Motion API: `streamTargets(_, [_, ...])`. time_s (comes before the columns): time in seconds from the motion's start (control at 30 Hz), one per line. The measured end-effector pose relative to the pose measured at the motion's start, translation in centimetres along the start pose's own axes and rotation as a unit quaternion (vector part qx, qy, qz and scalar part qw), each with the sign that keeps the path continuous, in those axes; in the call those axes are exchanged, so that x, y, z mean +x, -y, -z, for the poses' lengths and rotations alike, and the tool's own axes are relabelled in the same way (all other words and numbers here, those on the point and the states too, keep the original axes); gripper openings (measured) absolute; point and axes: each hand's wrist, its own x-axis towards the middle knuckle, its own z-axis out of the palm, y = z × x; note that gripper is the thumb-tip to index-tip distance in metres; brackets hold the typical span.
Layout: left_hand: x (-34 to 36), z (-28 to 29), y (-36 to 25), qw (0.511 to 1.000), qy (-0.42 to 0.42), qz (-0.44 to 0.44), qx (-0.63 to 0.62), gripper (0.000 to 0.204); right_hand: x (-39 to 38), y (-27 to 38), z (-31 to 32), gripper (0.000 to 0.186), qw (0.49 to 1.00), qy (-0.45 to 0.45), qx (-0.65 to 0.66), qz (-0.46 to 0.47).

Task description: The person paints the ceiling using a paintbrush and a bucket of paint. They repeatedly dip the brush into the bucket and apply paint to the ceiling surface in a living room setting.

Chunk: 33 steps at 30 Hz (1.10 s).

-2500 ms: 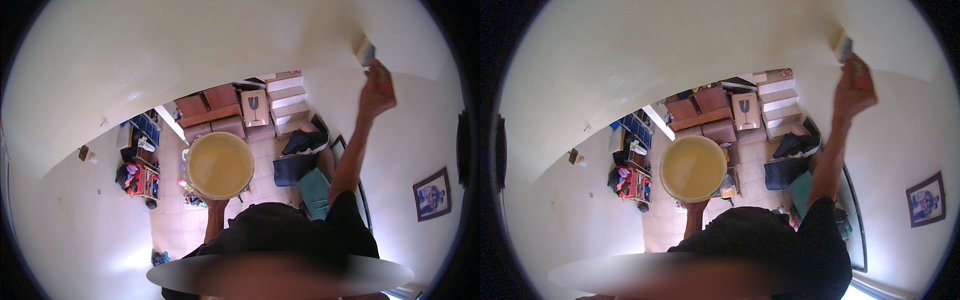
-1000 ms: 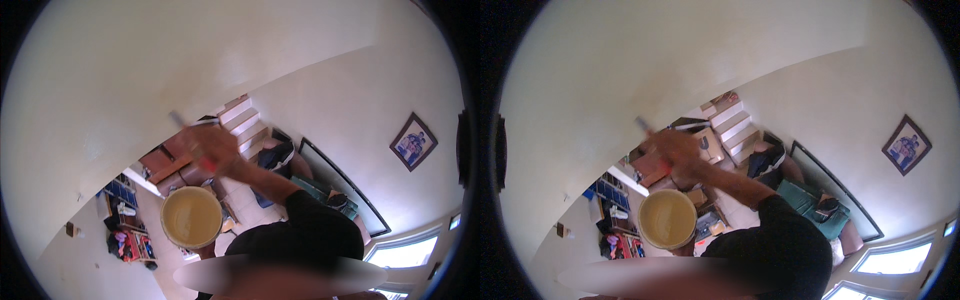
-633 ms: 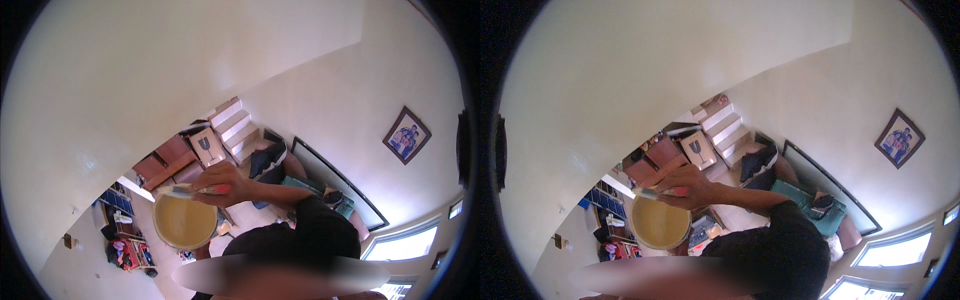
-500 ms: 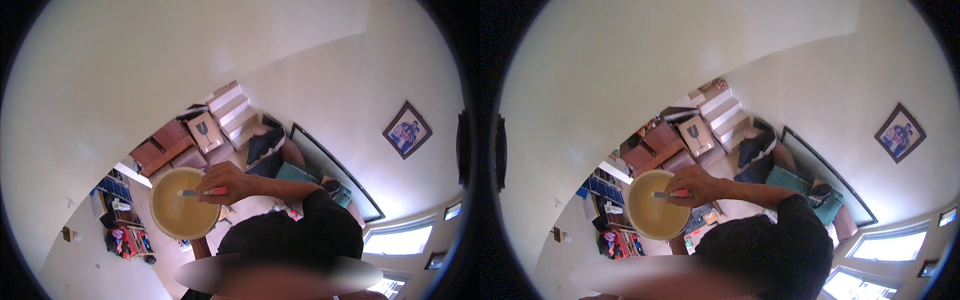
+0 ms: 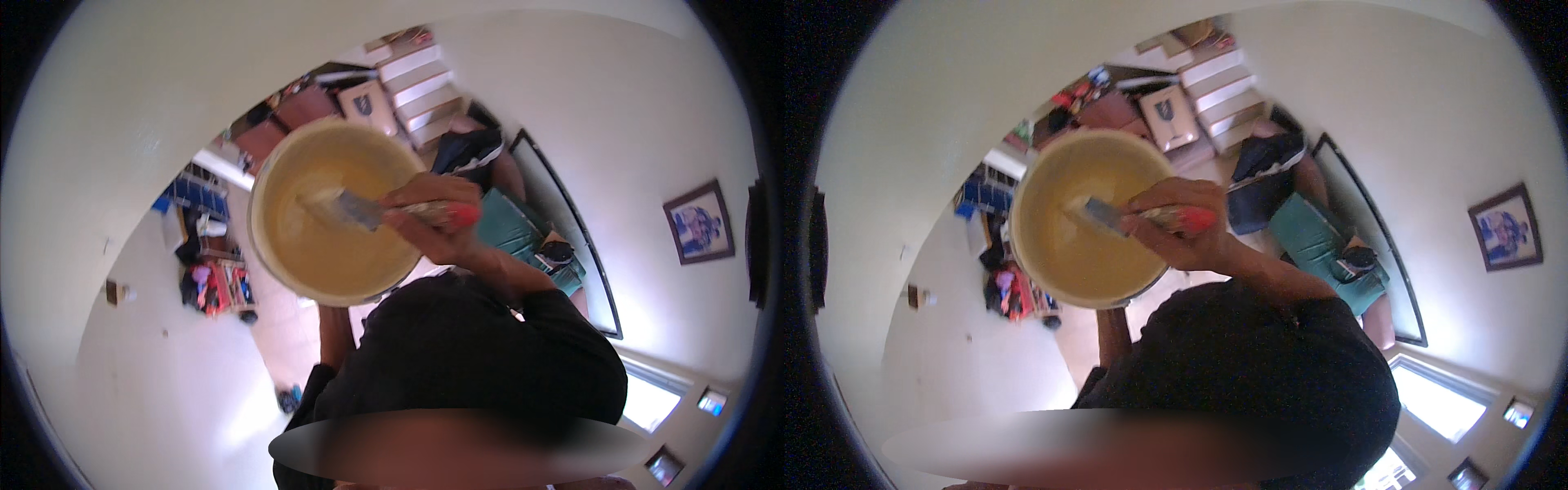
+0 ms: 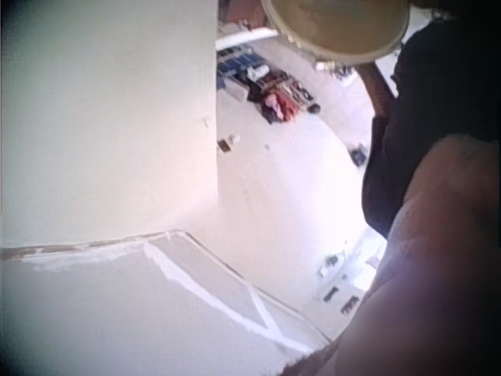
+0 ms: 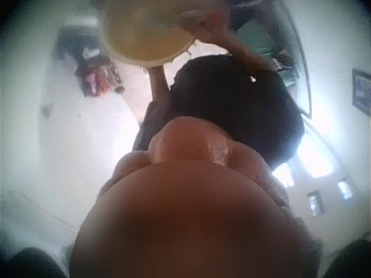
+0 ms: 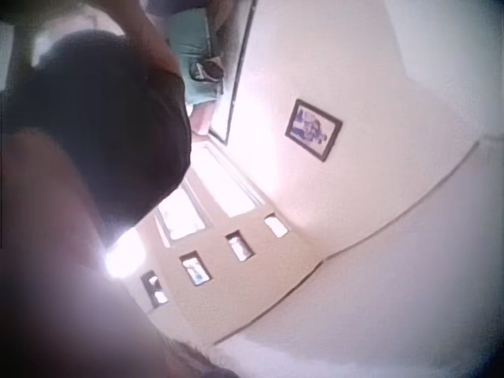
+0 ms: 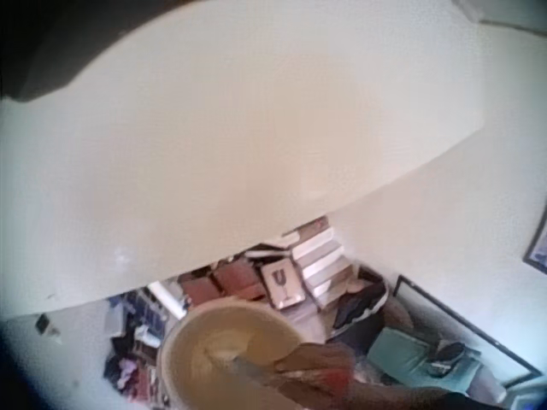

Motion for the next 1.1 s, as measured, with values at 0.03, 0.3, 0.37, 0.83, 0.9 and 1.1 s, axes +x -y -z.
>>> streamTargets(0.03, [-0.1,0.1,0.1,1.000,-0.001,-0.005,0.000,0.072,-0.1,0.6,0.0,0.017,1.000,-0.003,0.011,-0.020])
streamTargets(0.3, [0.3,0.4,-0.1,1.000,0.005,0.001,0.019,0.072,-2.0,1.4,-2.5,0.024,0.992,-0.070,-0.023,-0.098])
streamTargets(0.37, [0.4,0.2,-0.4,1.000,0.007,0.004,0.026,0.071,-1.3,0.7,-2.5,0.026,0.995,-0.039,-0.036,-0.086])
streamTargets(0.83, [0.7,1.6,0.9,0.998,0.019,0.018,0.058,0.071,0.2,-5.3,-4.3,0.021,0.889,0.393,-0.212,-0.094])
streamTargets(0.9, [0.6,1.9,1.1,0.998,0.017,0.021,0.060,0.070,0.4,-5.0,-4.6,0.019,0.874,0.432,-0.200,-0.103])
streamTargets(1.1, [0.7,1.3,2.3,0.999,0.020,0.020,0.044,0.070,0.4,-5.6,-3.6,0.017,0.897,0.415,-0.119,-0.095])
